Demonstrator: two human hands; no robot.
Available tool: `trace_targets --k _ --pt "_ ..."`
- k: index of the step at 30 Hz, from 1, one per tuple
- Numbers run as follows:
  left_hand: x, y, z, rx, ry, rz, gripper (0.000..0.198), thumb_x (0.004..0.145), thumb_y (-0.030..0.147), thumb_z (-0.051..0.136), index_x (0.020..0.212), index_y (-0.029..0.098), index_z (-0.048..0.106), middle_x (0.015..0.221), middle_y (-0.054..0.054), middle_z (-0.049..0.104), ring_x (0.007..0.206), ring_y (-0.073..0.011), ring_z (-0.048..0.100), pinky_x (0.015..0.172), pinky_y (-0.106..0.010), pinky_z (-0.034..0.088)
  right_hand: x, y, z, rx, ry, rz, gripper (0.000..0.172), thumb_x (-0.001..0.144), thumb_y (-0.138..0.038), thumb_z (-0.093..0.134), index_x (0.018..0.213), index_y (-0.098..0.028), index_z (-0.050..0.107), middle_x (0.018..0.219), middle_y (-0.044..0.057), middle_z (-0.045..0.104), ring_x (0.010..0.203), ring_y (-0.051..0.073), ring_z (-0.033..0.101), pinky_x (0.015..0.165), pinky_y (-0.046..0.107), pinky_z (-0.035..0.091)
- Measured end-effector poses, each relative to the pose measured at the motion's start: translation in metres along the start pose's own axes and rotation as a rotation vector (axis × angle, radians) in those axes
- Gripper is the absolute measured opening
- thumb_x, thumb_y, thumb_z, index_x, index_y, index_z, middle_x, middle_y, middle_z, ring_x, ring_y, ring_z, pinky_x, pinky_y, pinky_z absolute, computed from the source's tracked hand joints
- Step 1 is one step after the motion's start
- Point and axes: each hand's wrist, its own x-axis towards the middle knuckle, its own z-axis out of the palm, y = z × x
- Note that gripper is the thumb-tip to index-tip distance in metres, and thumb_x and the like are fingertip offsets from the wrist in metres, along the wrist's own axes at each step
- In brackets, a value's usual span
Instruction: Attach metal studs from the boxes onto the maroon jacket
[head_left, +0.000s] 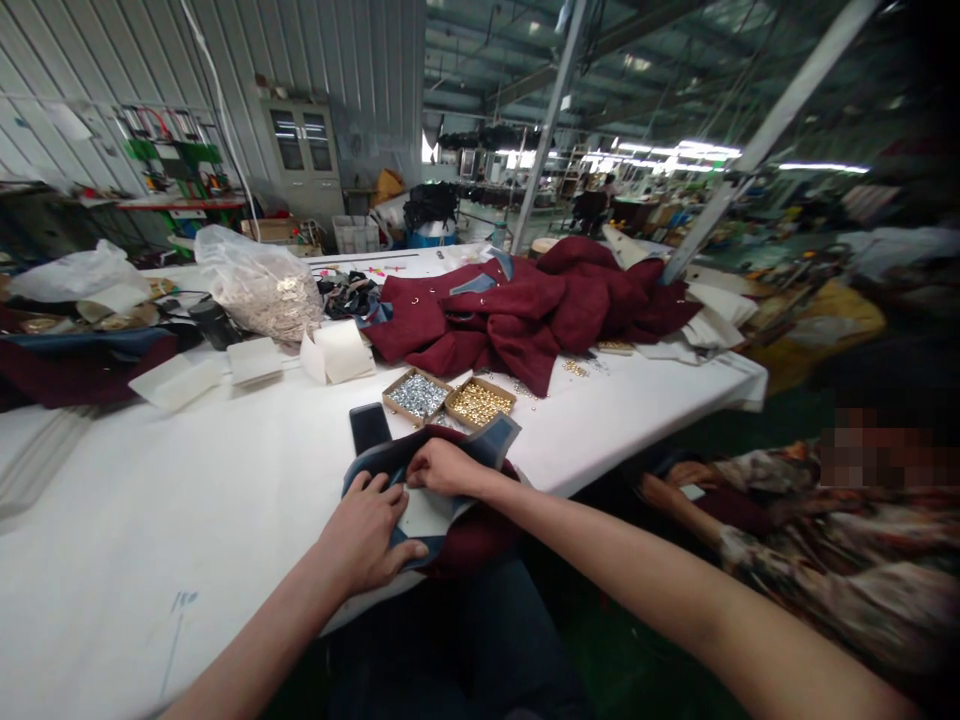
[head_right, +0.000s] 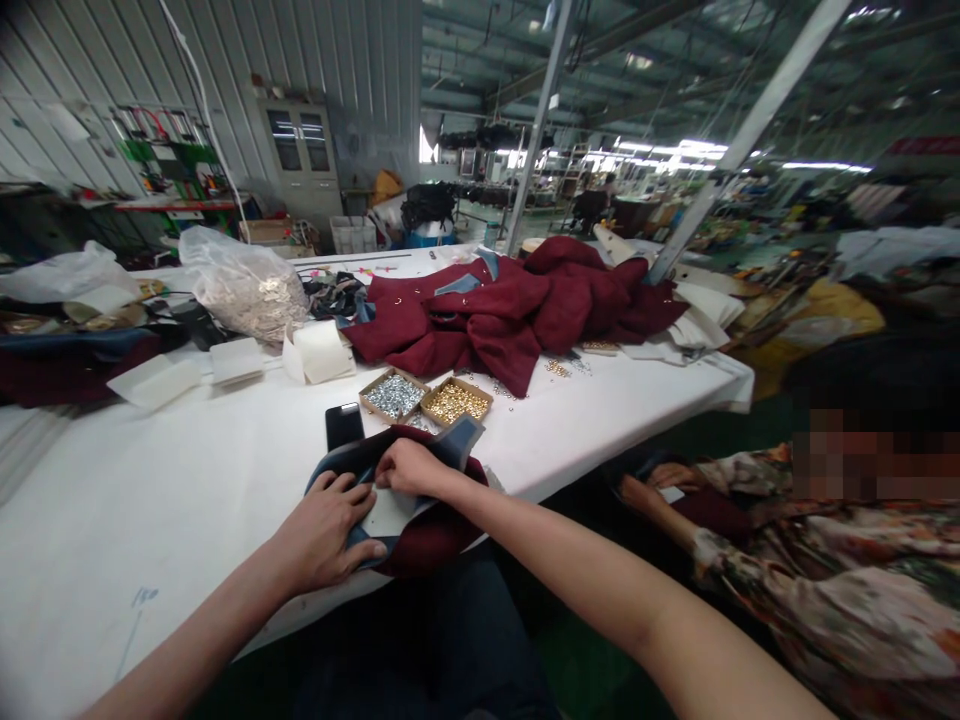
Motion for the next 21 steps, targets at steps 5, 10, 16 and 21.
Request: trace_targets --k 5,10,16,21 --pt "0.001 -0.002 0.003 -0.015 0.008 0.0 0.073 0.11 0.077 0.06 0.147 0.015 0.075 0.138 -0.018 0.075 0.135 -0.0432 0.061 0.123 -0.064 0.04 0.002 0.007 0.001 0.051 -0.013 0.039 0.012 0.096 -0.019 0.094 0.107 -0.019 0.094 0.097 0.002 0.086 0.091 0.022 0.077 0.074 0.022 0.05" --pt "0.0 -0.003 0.006 -0.043 -0.003 -0.013 0.074 0.109 0.074 0.065 0.149 0.013 0.074 0.141 -0.018 0.075 0.139 -0.0451 0.059 0.128 -0.067 0.039 0.004 0.003 0.004 0.044 0.002 0.098 0.008 0.097 -0.016 0.093 0.105 -0.019 0.094 0.093 0.001 0.085 0.089 0.021 0.078 0.07 0.023 0.048" --pt "-0.001 0.003 0.012 0.021 -0.01 -0.037 0.078 0.109 0.07 0.066 0.16 0.01 0.068 0.158 -0.021 0.067 0.152 -0.0499 0.051 0.135 -0.071 0.034 0.007 -0.015 0.01 -0.033 0.088 0.211 0.011 0.088 -0.016 0.102 0.095 -0.02 0.094 0.085 0.002 0.083 0.083 0.02 0.077 0.066 0.025 0.045" --pt "0.002 0.011 0.017 0.082 -0.018 -0.072 0.084 0.106 0.069 0.073 0.159 0.004 0.068 0.163 -0.025 0.064 0.157 -0.053 0.047 0.14 -0.071 0.027 0.005 -0.019 0.012 -0.07 0.158 0.265 0.016 0.086 -0.018 0.106 0.095 -0.019 0.092 0.085 0.003 0.082 0.083 0.019 0.076 0.066 0.025 0.044"
